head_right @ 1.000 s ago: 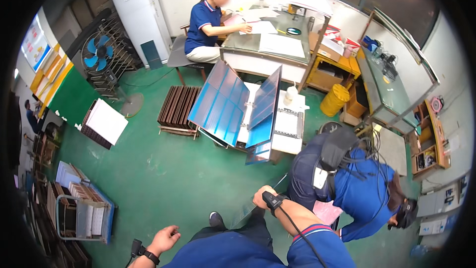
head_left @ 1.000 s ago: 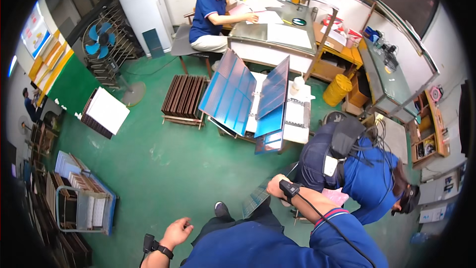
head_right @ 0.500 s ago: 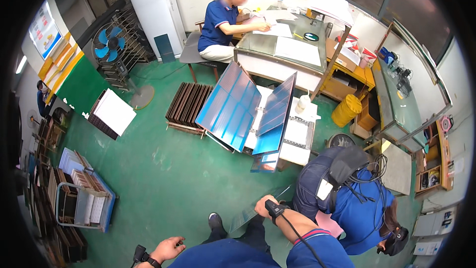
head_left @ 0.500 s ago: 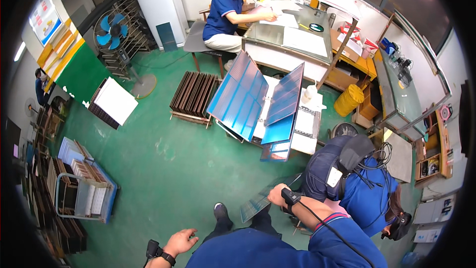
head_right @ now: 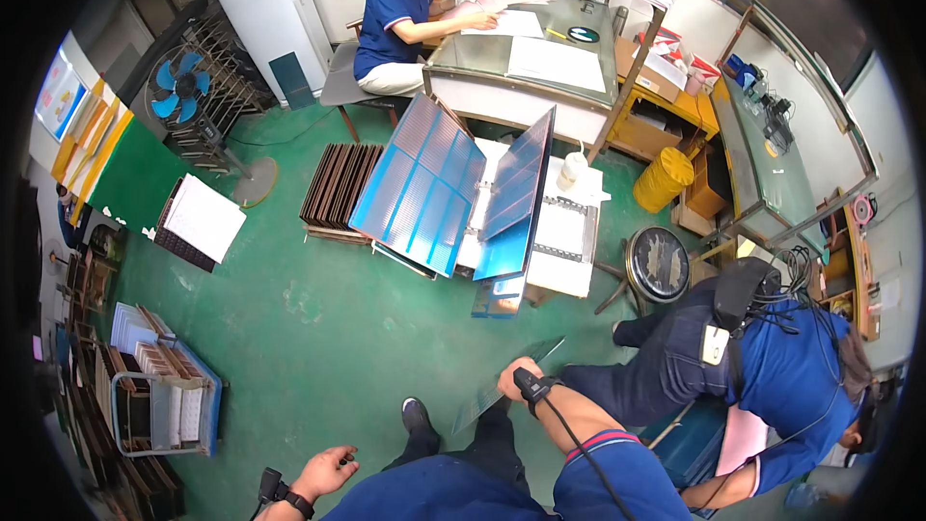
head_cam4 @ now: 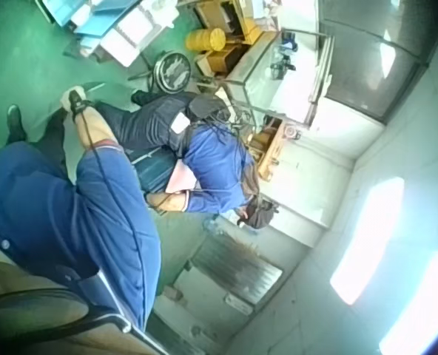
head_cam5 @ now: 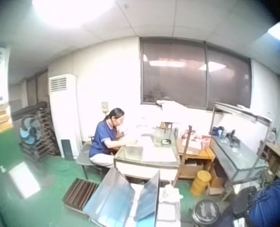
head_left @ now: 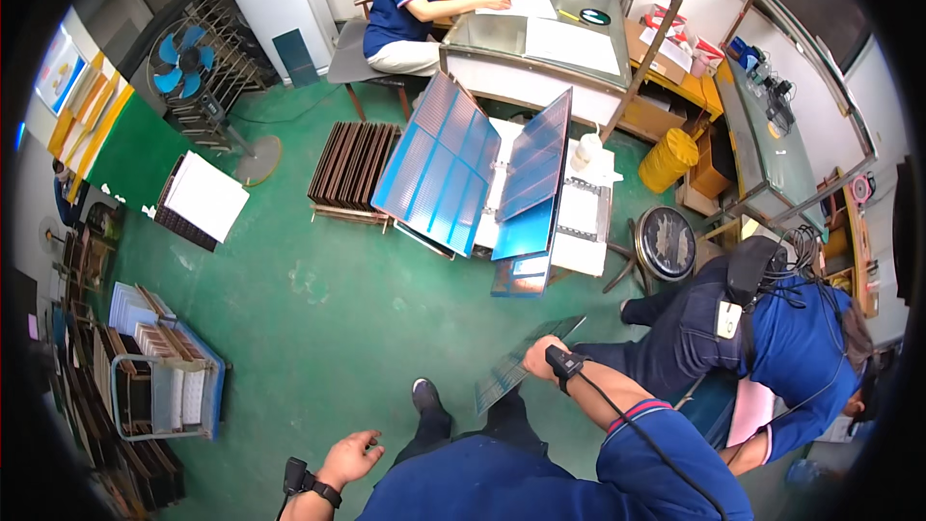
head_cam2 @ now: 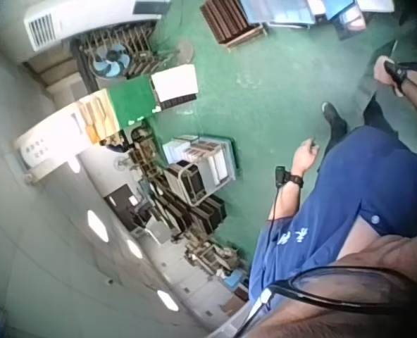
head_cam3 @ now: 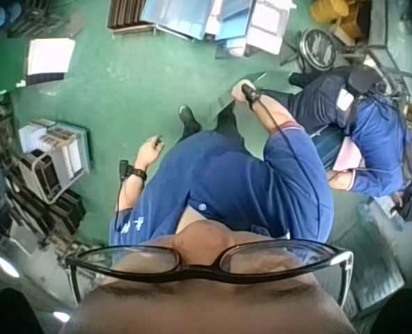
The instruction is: Inspecting and sorting large sheets of printed circuit boards in a factory environment.
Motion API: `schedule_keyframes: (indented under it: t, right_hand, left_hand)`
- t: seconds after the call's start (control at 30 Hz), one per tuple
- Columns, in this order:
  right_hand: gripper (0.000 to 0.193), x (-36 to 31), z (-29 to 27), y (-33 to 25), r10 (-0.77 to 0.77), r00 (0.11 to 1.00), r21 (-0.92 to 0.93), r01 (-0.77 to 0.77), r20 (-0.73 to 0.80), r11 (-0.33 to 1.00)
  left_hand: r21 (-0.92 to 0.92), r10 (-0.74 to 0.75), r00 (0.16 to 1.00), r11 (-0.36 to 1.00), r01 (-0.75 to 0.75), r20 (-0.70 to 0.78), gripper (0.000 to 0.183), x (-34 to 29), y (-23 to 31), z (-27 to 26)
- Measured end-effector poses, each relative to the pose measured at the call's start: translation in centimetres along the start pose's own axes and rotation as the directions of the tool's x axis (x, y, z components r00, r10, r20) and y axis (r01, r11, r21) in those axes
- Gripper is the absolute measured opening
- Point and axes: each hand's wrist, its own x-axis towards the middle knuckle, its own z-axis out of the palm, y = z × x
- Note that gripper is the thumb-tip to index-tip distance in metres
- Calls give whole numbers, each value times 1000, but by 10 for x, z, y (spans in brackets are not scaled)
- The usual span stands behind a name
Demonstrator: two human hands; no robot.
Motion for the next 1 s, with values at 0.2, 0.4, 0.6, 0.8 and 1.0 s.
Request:
schedule_keyframes:
  t: [0.2, 0.4, 0.6, 0.8, 1.0]
  right_hand:
    - [26, -53, 31, 47, 203, 977, 16, -205, 69, 979]
    - [22, -69, 55, 83, 279, 960, -47, -279, -6, 959]
    - [19, -93, 72, 134, 268, 963, -81, -267, -9, 960]
    - [16, -99, 103, 194, 289, 952, -104, -298, -98, 949]
    - [15, -82, 121, 246, 268, 954, -89, -281, -133, 956]
  left_hand:
    - [45, 86, 991, 995, -91, 107, 40, 41, 30, -3]
    - [84, 60, 982, 994, -76, 176, 41, 61, 60, 4]
    - [126, 95, 975, 985, -121, 201, 40, 88, 117, 13]
    - [149, 29, 972, 987, -65, 233, 40, 101, 171, 23]
    - [249, -10, 943, 965, -78, 333, 41, 107, 187, 36]
